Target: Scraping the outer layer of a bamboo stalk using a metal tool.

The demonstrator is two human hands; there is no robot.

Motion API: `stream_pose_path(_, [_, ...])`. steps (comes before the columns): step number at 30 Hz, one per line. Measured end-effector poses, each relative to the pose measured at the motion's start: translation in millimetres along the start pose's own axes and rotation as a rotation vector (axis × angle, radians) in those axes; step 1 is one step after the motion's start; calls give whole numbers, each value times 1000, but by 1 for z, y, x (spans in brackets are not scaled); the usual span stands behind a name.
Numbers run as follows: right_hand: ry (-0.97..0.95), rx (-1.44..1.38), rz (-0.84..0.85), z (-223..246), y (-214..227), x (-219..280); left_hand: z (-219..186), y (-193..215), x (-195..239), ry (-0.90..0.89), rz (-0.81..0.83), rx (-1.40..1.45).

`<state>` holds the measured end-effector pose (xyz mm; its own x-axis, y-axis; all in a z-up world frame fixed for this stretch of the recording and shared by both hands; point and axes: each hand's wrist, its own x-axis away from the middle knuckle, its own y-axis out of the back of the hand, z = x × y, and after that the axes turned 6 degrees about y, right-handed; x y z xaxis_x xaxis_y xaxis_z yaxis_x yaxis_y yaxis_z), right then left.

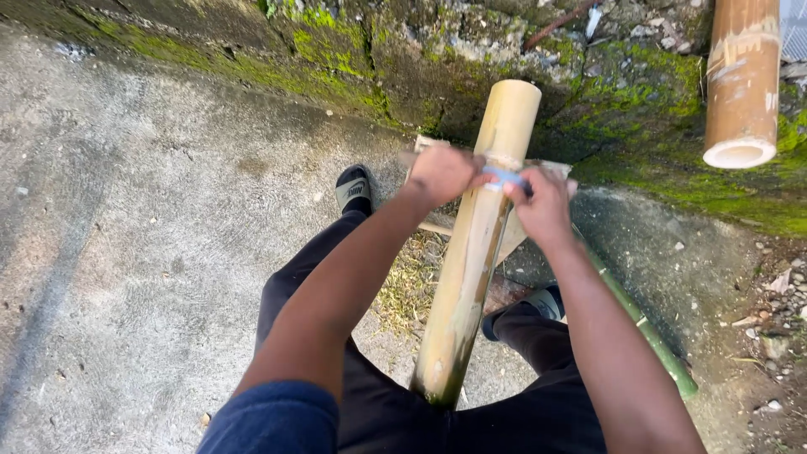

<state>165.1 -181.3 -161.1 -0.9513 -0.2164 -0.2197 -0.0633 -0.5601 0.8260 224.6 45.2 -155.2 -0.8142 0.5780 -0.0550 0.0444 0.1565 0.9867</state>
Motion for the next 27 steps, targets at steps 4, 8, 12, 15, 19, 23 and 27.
stream_pose_path(4, [9,22,76,37,6,49,-27,-1,64,44,-10,118])
stream_pose_path(8, [16,28,121,72,5,116,-62,5,136,51,32,121])
stream_pose_path(12, [-169,-93,379,91,-6,205,-102,15,214,77,380,197])
stream_pose_path(15, [106,79,117,157,67,187,-118,-2,249,293,120,359])
stream_pose_path(19, [127,78,-290,160,93,215,-144,43,216,744,169,861])
stream_pose_path(23, [-417,-836,-74,135,64,247,-201,75,176,835,115,1637])
stream_pose_path(27, [-518,-765,103,118,70,242,-262,42,157,765,-237,1443])
